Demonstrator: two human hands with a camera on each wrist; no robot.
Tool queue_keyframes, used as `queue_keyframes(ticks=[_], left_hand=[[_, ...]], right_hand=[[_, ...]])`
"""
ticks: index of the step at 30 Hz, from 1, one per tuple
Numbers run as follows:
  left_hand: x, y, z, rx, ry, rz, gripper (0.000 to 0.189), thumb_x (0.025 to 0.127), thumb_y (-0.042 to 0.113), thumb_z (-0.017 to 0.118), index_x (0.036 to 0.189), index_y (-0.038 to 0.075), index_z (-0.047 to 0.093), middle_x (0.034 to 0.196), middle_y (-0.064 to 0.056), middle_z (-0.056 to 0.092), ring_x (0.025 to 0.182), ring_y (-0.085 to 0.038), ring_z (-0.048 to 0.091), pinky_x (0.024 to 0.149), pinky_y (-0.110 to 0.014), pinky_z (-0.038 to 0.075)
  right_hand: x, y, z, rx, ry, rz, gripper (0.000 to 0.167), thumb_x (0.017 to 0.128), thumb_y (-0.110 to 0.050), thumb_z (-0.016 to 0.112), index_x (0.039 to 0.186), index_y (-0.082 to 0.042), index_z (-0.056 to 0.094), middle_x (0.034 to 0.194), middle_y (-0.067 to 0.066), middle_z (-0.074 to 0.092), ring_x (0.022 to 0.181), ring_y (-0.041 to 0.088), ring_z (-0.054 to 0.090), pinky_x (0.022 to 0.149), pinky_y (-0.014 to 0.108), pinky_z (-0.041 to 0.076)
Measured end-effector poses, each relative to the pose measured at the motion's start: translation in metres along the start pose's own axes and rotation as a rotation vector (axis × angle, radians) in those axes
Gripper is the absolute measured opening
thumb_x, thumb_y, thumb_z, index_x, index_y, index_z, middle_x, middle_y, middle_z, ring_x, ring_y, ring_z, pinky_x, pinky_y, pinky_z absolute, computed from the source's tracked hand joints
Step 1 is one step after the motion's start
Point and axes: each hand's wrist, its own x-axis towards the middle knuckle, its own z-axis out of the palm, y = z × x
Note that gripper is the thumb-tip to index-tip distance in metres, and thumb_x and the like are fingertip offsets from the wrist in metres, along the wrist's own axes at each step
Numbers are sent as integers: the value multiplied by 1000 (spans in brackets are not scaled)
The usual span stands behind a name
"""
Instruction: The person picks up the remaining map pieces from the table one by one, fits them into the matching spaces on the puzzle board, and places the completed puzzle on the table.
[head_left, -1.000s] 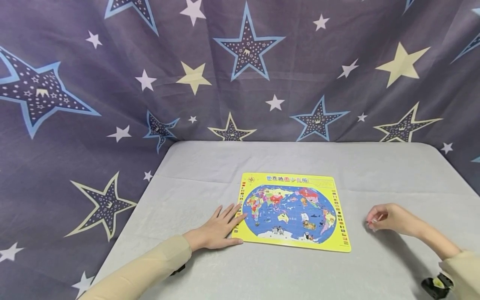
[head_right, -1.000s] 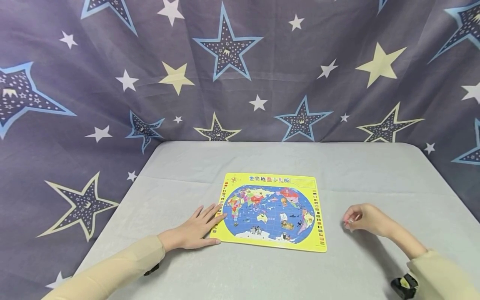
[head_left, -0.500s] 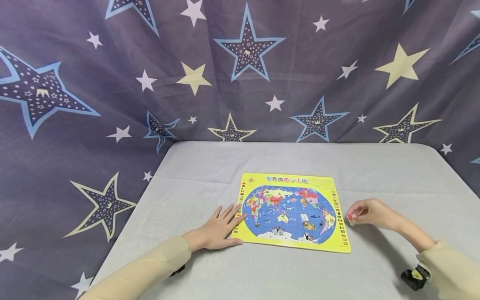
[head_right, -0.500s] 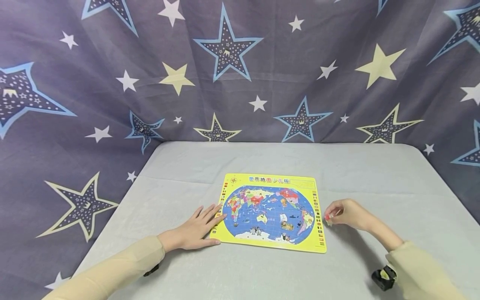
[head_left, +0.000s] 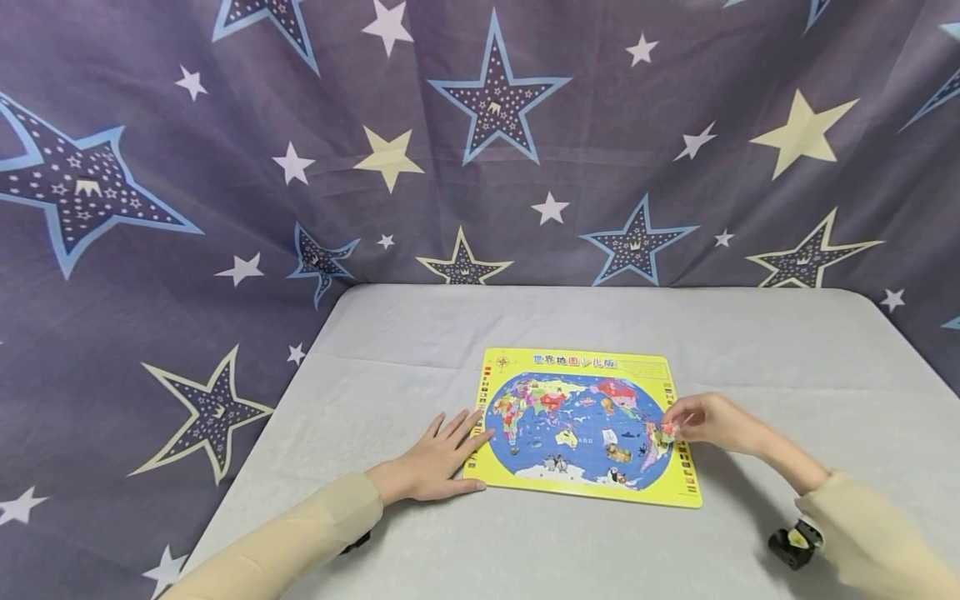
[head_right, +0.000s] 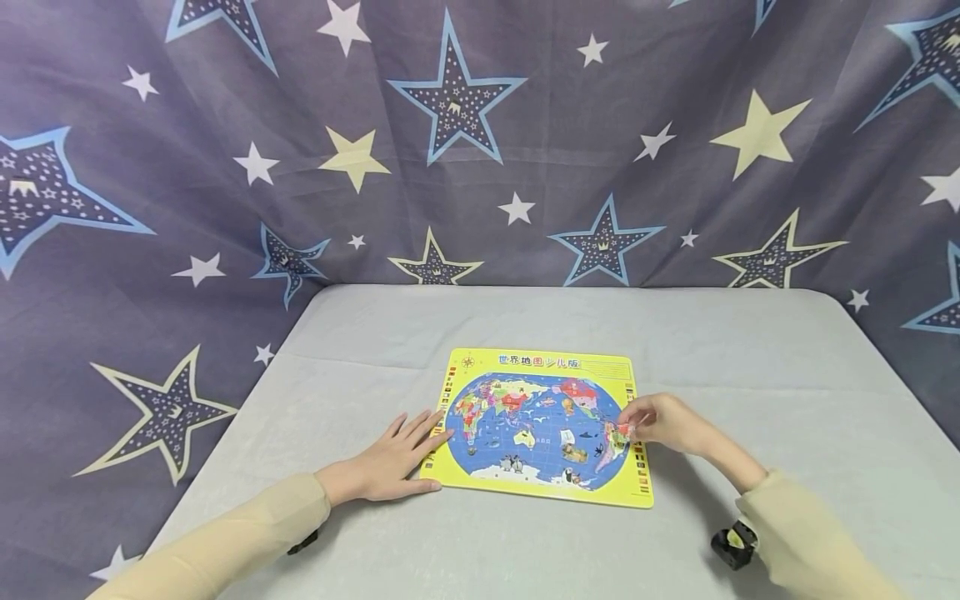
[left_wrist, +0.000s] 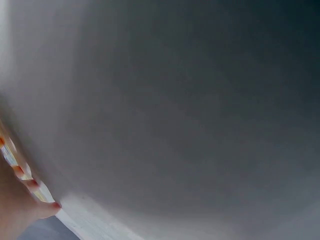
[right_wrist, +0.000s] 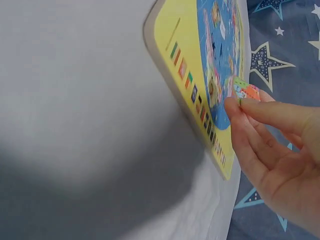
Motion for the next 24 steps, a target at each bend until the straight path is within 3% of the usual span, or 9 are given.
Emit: queue_keyframes(ticks=[9, 18, 24], left_hand=[[0, 0, 1, 6, 12, 7, 75, 85, 65, 27, 143, 19, 18, 148, -9, 7, 134, -29, 8, 104, -52, 10], [1, 0, 1, 3, -14, -19, 75, 84, 67, 26, 143, 21, 16, 149, -7, 4, 135, -27, 5, 105, -52, 8], [1, 0, 2, -3, -16, -21, 75, 84, 67, 26, 143, 22, 15, 149, -6, 4, 135, -26, 5, 105, -51, 8]], right_hand=[[13, -10, 9, 62, -44, -32, 26, 76, 6, 58, 101, 11, 60, 99, 25, 59, 77, 22, 62, 67, 24, 51], [33, -22, 20, 59, -60, -3, 26, 76, 8, 56, 102, 8, 62, 97, 21, 62, 76, 23, 62, 65, 27, 52], [47, -32, 28, -5, -59, 5, 24, 78, 7, 56, 101, 5, 64, 95, 16, 64, 73, 17, 60, 61, 28, 51]])
